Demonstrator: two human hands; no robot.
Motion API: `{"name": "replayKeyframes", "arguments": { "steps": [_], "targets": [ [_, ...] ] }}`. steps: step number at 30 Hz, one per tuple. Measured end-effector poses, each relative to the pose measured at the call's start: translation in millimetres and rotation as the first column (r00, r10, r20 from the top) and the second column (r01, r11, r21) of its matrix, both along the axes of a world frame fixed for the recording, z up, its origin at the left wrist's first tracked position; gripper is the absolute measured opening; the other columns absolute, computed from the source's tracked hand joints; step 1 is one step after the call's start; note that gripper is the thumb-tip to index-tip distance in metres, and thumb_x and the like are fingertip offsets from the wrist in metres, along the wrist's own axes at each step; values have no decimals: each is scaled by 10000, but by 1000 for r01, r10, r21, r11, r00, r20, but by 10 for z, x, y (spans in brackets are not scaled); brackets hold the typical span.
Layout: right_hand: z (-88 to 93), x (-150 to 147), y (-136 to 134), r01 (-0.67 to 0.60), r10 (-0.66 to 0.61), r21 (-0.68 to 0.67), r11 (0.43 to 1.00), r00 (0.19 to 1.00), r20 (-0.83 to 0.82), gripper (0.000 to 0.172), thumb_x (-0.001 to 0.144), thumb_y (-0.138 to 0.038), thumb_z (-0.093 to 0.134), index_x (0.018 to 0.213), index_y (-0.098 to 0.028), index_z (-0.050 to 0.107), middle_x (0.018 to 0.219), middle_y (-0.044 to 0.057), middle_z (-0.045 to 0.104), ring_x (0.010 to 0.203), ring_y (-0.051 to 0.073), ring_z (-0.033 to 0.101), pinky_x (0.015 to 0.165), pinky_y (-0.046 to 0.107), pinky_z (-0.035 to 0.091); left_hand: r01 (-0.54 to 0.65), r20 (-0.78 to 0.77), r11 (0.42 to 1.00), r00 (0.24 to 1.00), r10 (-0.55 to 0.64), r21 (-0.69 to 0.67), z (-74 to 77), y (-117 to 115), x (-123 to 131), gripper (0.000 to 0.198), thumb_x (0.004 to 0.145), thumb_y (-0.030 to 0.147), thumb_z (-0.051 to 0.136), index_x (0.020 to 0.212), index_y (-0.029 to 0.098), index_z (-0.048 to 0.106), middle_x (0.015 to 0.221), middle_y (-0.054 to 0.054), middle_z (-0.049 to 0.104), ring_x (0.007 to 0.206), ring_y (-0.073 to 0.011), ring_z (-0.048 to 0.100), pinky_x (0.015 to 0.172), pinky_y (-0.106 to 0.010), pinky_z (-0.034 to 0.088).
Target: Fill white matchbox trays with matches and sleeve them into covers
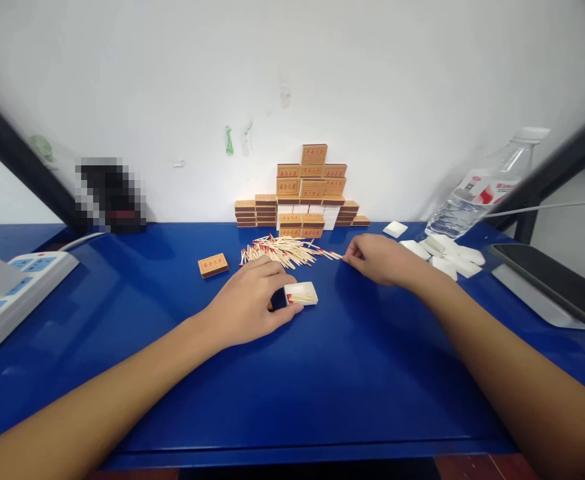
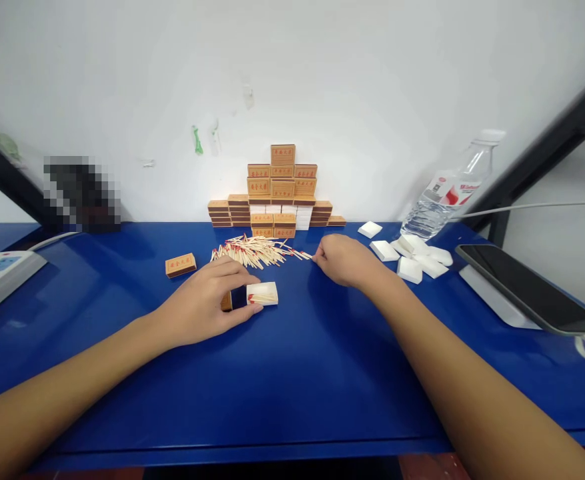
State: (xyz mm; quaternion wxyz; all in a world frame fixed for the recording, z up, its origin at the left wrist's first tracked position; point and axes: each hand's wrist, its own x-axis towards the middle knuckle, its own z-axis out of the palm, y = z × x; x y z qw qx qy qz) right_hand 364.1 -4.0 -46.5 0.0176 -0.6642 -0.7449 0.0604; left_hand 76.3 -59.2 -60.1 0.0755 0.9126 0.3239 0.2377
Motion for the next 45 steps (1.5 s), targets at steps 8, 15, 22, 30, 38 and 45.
{"name": "replayKeyframes", "arguments": {
  "steps": [8, 15, 22, 30, 38, 45],
  "targets": [
    [-37, -108, -19, 27, -27, 48, 998, 1000, -10, 209, 1001, -228, 530, 916, -172, 713, 1026, 140, 787, 873, 243, 720, 694, 312, 436, -8, -18, 1000, 1000, 8, -11, -1, 1, -3, 288, 963, 379, 725, 1154, 165, 753, 1045, -84, 732, 1037, -265, 655, 954, -456, 545],
    [-88, -179, -24, 9, 5, 142, 990, 995, -104, 308, 1046, -423, 539, 907, -189, 684, 965, 114, 766, 837, 246, 690, 673, 335, 429, 10, -16, 1000, 1000, -10, -8, -6, -4, 3, 263, 967, 372, 720, 1146, 181, 747, 1033, -77, 737, 1032, -266, 653, 940, -452, 542],
    [-156, -222, -23, 10, 3, 115, 993, 994, -111, 231, 1046, -350, 570, 938, -186, 690, 1027, 122, 762, 882, 247, 695, 718, 338, 450, 11, -26, 1000, 1000, -12, -18, -3, -5, -1, 274, 970, 377, 719, 1146, 170, 756, 1015, -77, 727, 1012, -260, 643, 934, -446, 538],
    [-73, -132, -27, -102, 121, 120, 987, 979, -164, 232, 1063, -325, 507, 933, -177, 630, 1066, 158, 720, 943, 273, 666, 814, 369, 463, -10, -41, 1000, 999, 9, -20, -6, 4, 0, 278, 970, 387, 714, 1153, 183, 755, 1020, -80, 733, 1030, -268, 654, 954, -453, 543],
    [104, -373, -364, -470, 493, 155, 869, 795, -353, 249, 1076, -376, 446, 937, -211, 571, 988, 89, 647, 888, 225, 583, 785, 347, 456, -91, -9, 995, 996, 90, -37, -11, 11, -12, 491, 936, 377, 748, 1358, 167, 612, 1088, -82, 736, 1093, -293, 658, 987, -488, 552],
    [-51, -536, -470, -566, 600, 200, 800, 769, -222, 151, 1071, -230, 495, 943, -206, 572, 1047, 100, 647, 973, 243, 592, 815, 357, 457, -68, 7, 997, 998, 68, -47, -16, 8, -9, 554, 942, 363, 732, 1434, 193, 541, 1180, -104, 731, 1134, -310, 658, 1001, -511, 545]
  ]
}}
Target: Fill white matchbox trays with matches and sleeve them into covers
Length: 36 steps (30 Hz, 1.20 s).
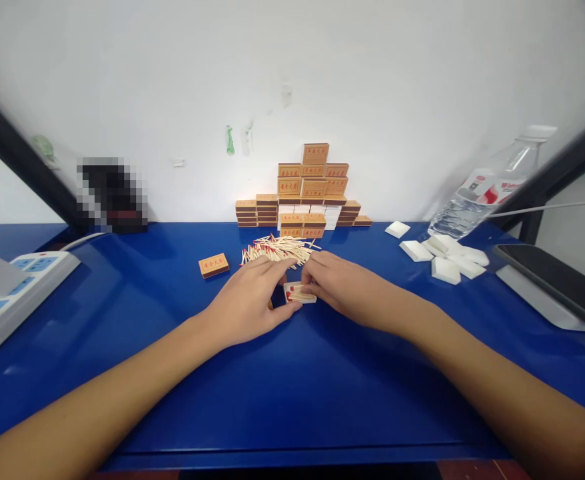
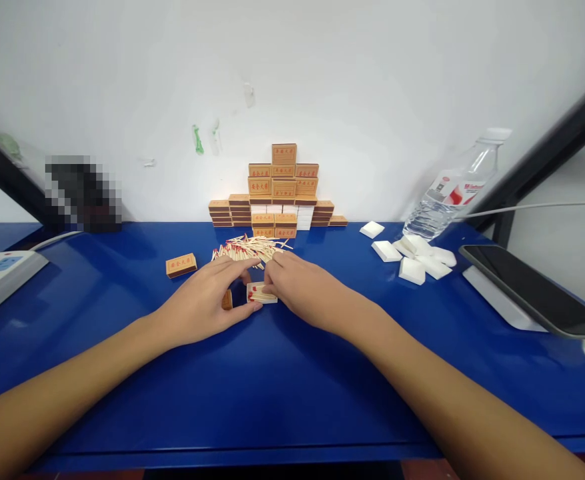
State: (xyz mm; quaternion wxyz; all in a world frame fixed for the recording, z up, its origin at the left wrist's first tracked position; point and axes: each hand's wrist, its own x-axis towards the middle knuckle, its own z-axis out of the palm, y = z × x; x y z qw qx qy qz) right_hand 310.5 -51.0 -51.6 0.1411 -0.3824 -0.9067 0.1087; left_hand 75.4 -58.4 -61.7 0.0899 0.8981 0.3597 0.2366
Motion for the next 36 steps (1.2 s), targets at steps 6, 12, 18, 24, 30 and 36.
{"name": "replayKeyframes", "arguments": {
  "steps": [6, 12, 18, 24, 30, 36],
  "targets": [
    [71, 73, 16, -3, 2, -17, 1000, 999, -53, 76, 1043, -262, 580, 997, -208, 608, 1064, 84, 630, 987, 234, 588, 819, 347, 458, 9, 2, 1000, 1000, -9, -1, 10, -1, 5, 496, 948, 363, 726, 1390, 200, 570, 1129, -82, 734, 1092, -298, 659, 974, -495, 546],
    [113, 96, 33, -9, 6, -72, 997, 999, -43, 99, 1028, -203, 568, 941, -199, 614, 1014, 67, 632, 917, 206, 584, 787, 326, 439, 2, -16, 1000, 1000, -2, 2, 22, -17, 7, 410, 949, 369, 730, 1294, 182, 613, 1104, -87, 728, 1099, -300, 649, 986, -498, 542],
    [75, 18, 26, 15, -23, -118, 993, 998, -66, 137, 1036, -187, 525, 911, -199, 579, 1009, 74, 654, 906, 202, 576, 780, 324, 436, 7, -27, 1000, 1000, -7, 1, 27, -16, 9, 422, 947, 369, 731, 1304, 180, 607, 1137, -97, 728, 1112, -304, 643, 980, -499, 545],
    [123, 70, 41, 37, -45, -109, 993, 996, -75, 147, 1040, -233, 555, 908, -207, 615, 911, 37, 652, 839, 185, 571, 732, 309, 409, 9, -14, 1000, 1000, -9, 9, 27, -15, 10, 354, 949, 369, 723, 1241, 191, 631, 1114, -87, 733, 1099, -303, 653, 977, -503, 552],
    [143, 74, 25, 51, -57, -82, 995, 995, -77, 159, 1013, -226, 598, 856, -206, 607, 878, 27, 645, 793, 172, 559, 714, 300, 400, 4, -13, 1000, 1000, -4, 17, 26, -14, 15, 383, 939, 368, 739, 1270, 205, 636, 1126, -83, 743, 1116, -308, 664, 999, -508, 552],
    [106, 73, 59, 43, -52, -118, 992, 996, -76, 189, 1047, -248, 553, 865, -206, 581, 926, 46, 657, 830, 183, 562, 728, 302, 398, 5, -28, 1000, 1000, -5, 3, 34, -15, 14, 447, 946, 371, 733, 1335, 183, 617, 1108, -91, 742, 1116, -309, 657, 1003, -513, 551]
  ]
}}
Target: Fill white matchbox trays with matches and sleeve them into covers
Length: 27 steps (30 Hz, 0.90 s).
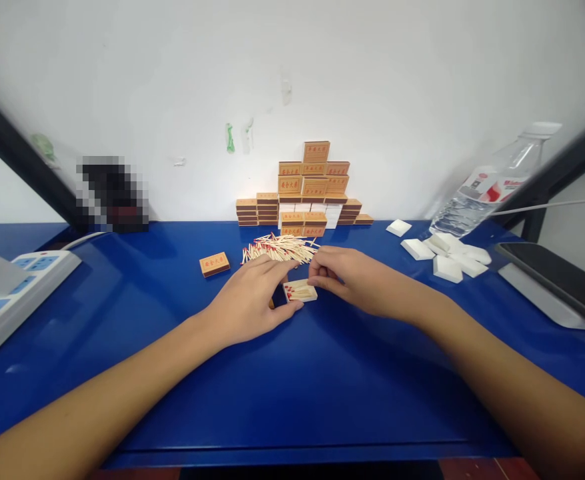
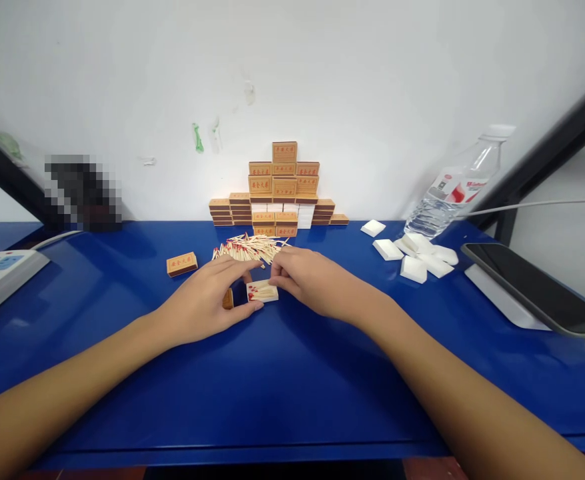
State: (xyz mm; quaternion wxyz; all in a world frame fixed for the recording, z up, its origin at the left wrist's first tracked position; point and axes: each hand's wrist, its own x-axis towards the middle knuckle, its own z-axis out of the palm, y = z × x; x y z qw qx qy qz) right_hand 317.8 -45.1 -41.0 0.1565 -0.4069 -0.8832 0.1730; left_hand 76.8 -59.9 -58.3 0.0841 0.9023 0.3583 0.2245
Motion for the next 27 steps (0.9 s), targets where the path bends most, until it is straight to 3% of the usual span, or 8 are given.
{"name": "replayKeyframes", "arguments": {
  "steps": [9, 19, 27],
  "targets": [
    [71, 58, -13, 29, -29, -40, 999, 999, 20, 189, 1019, -317, 589, 866, -215, 632, 862, 32, 681, 757, 175, 567, 683, 308, 407, 3, 14, 1000, 1000, -4, 19, -17, 9, -8, 454, 946, 380, 733, 1349, 207, 617, 1094, -82, 739, 1103, -302, 660, 991, -499, 550],
    [15, -24, -40, -6, 6, -40, 999, 1000, -12, 141, 998, -222, 592, 861, -207, 624, 802, 1, 647, 715, 151, 552, 667, 287, 399, 6, -2, 1000, 1000, -6, 5, -14, -1, -8, 499, 946, 379, 741, 1377, 170, 601, 1166, -110, 740, 1135, -309, 649, 1005, -507, 545],
    [-29, -25, -33, -23, 24, -18, 1000, 1000, 16, 149, 995, -182, 575, 852, -203, 611, 843, 17, 667, 755, 162, 554, 693, 294, 389, 16, -1, 1000, 1000, -16, 1, 4, -5, -4, 421, 947, 366, 743, 1305, 175, 629, 1118, -101, 739, 1104, -307, 653, 973, -499, 553]
  ]
}}
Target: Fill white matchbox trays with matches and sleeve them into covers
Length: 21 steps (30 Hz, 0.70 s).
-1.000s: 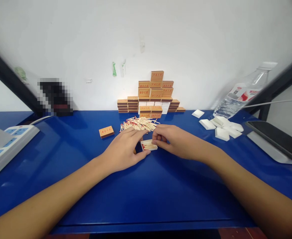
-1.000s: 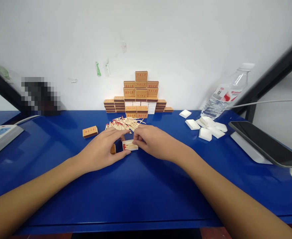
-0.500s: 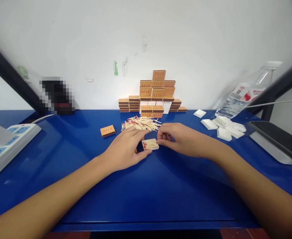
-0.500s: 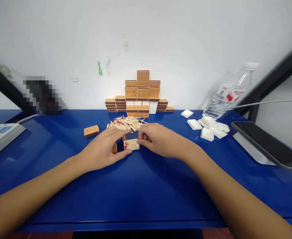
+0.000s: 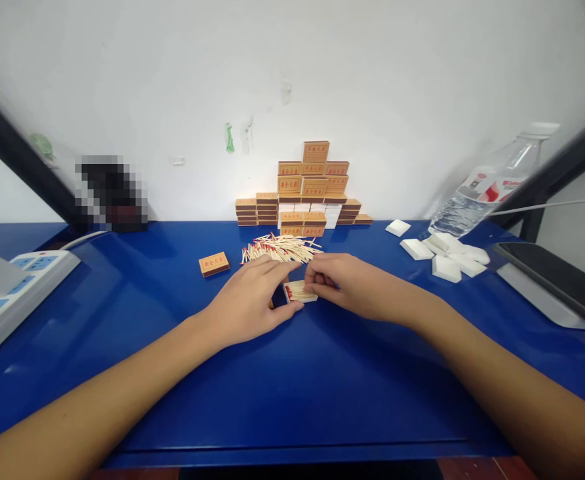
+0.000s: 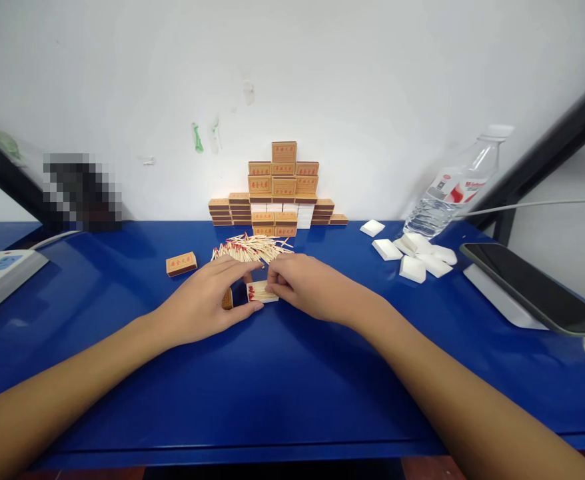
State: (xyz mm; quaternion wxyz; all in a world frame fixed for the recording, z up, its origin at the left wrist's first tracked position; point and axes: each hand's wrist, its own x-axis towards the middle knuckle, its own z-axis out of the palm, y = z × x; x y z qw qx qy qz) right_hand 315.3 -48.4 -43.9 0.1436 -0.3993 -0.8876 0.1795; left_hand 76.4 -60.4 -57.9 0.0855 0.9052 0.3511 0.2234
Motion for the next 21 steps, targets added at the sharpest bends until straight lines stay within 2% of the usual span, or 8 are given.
{"name": "replayKeyframes", "arguments": {
  "steps": [4, 6, 9, 11, 13, 16, 21],
  "targets": [
    [3, -4, 1, -20, 20, 2, 1000, 1000, -11, 152, 1001, -195, 575, 854, -202, 614, 852, 16, 671, 754, 157, 555, 690, 292, 393, 19, 11, 1000, 1000, -19, -2, -5, 2, -4, 385, 952, 364, 741, 1276, 186, 634, 1131, -94, 735, 1096, -298, 651, 959, -488, 553],
    [17, -1, 17, 31, -31, 15, 999, 999, -37, 145, 991, -215, 595, 852, -207, 636, 813, 6, 661, 724, 152, 558, 672, 292, 391, 26, 12, 1000, 1000, -26, -17, -9, -2, -4, 417, 951, 372, 747, 1305, 187, 628, 1117, -85, 736, 1083, -292, 652, 943, -482, 556],
    [10, 21, 87, 245, -242, 60, 968, 969, -57, 118, 970, -268, 632, 878, -210, 678, 786, 9, 666, 688, 158, 564, 638, 303, 379, 49, 45, 998, 998, -47, -35, -13, -15, 1, 486, 954, 382, 753, 1377, 189, 612, 1100, -68, 739, 1073, -271, 658, 959, -469, 556],
    [-31, 45, 166, 396, -391, 111, 911, 918, -63, 108, 949, -293, 659, 901, -203, 697, 816, 28, 685, 704, 172, 577, 637, 313, 382, 71, 87, 997, 994, -69, -26, -14, -28, 7, 503, 961, 401, 752, 1400, 201, 611, 1117, -62, 739, 1085, -253, 663, 994, -457, 550],
    [-93, 68, 261, 480, -472, 159, 863, 877, -86, 122, 928, -312, 683, 929, -193, 710, 881, 51, 704, 754, 189, 600, 666, 322, 409, 81, 97, 996, 992, -78, -24, -14, -41, 14, 506, 962, 418, 753, 1405, 214, 617, 1149, -65, 736, 1102, -250, 662, 1007, -453, 548],
    [-181, 75, 403, 519, -507, 180, 836, 855, -109, 177, 905, -351, 714, 965, -185, 726, 949, 68, 721, 800, 202, 627, 708, 333, 447, 85, 50, 994, 995, -82, -62, -18, -55, 28, 503, 960, 400, 757, 1406, 211, 621, 1178, -78, 734, 1124, -265, 659, 996, -459, 553],
    [-244, 21, 530, 495, -489, 174, 852, 869, -75, 183, 888, -365, 721, 910, -184, 720, 971, 85, 739, 852, 225, 658, 744, 346, 468, 65, 81, 996, 995, -60, -54, -33, -54, 38, 470, 947, 396, 771, 1360, 207, 649, 1162, -69, 745, 1114, -262, 669, 995, -449, 552]
  ]
}}
